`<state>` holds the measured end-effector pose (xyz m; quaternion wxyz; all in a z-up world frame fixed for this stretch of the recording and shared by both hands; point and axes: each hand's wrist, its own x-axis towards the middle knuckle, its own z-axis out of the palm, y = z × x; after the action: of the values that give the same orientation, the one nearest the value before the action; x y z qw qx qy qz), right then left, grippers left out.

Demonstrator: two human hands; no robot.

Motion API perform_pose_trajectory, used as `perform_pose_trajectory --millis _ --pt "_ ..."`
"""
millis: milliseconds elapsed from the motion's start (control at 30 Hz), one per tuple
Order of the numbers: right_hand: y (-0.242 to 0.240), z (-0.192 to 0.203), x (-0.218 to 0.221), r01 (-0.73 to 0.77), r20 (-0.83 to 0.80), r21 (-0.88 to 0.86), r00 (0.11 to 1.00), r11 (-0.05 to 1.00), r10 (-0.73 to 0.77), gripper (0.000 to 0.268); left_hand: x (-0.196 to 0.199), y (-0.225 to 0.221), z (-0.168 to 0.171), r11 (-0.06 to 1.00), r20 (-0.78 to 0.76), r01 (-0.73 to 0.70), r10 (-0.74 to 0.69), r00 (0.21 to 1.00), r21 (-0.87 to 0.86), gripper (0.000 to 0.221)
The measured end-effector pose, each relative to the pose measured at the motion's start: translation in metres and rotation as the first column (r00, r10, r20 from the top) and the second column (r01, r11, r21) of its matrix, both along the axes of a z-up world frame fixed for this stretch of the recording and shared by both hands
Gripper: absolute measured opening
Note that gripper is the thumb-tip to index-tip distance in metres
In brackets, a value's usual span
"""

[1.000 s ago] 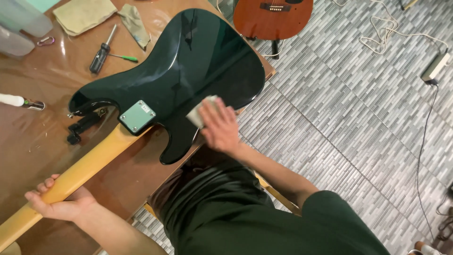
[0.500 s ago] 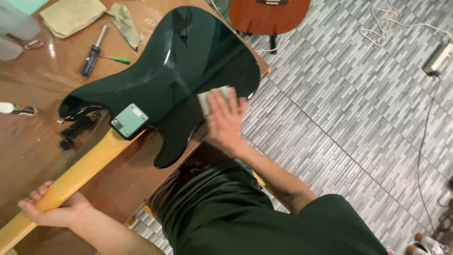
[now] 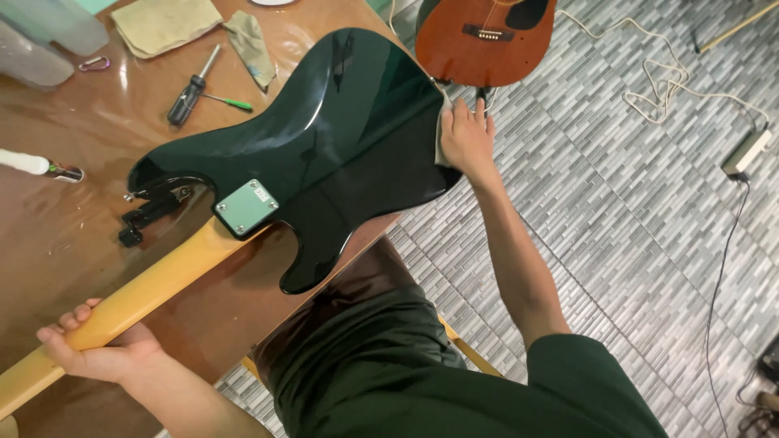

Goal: Polishing the body of an electric guitar using a cloth and cleaning solution on a workbench.

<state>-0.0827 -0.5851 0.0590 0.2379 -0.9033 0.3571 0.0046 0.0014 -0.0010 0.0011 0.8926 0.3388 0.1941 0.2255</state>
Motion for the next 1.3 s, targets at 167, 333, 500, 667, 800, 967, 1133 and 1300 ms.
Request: perform_pose_trajectory --millis 167,333,500,667,800,967,1133,1300 --pt "-0.032 -0.014 0.045 -0.27 0.04 -0.063 0.961 0.961 0.273 0.067 0.002 -0.005 0.0 0.999 -0.02 -0.027 0.027 0.999 -0.025 0.03" --pt "-0.014 -0.017 0.008 -0.509 0.256 -0.291 0.774 0.81 0.579 0.051 0.002 0.007 -0.013 0.988 -0.014 -0.066 0.065 0.998 -0.138 0.025" --pt "0.083 0.015 -0.025 -0.394 -0.066 -0.266 0.918 0.88 0.391 0.065 0.004 0.003 -0.025 0.991 0.08 0.006 0.005 0.997 -0.134 0.019" --pt "0.145 0.013 0.056 -0.532 -0.044 -0.319 0.835 0.785 0.548 0.062 -0.001 -0.01 0.008 0.992 0.009 0.005 -0.004 1.0 -0.125 0.023" --pt "0.215 0.02 0.089 -0.723 -0.066 -0.392 0.638 0.568 0.767 0.067 0.0 -0.011 0.01 0.986 0.02 0.032 -0.029 0.999 -0.167 0.023" --pt "0.188 0.017 0.069 -0.769 -0.151 -0.468 0.555 0.436 0.818 0.062 0.0 -0.006 -0.017 0.987 0.101 0.084 -0.07 0.992 -0.134 0.022" --pt "0.185 0.001 0.129 -0.748 -0.205 -0.445 0.62 0.492 0.757 0.061 -0.005 -0.009 -0.014 0.985 0.123 0.084 -0.066 0.99 -0.148 0.018" --pt "0.28 0.013 0.186 -0.87 -0.077 -0.35 0.396 0.347 0.915 0.064 -0.001 -0.01 -0.02 0.988 0.15 0.105 -0.088 0.985 -0.113 0.013"
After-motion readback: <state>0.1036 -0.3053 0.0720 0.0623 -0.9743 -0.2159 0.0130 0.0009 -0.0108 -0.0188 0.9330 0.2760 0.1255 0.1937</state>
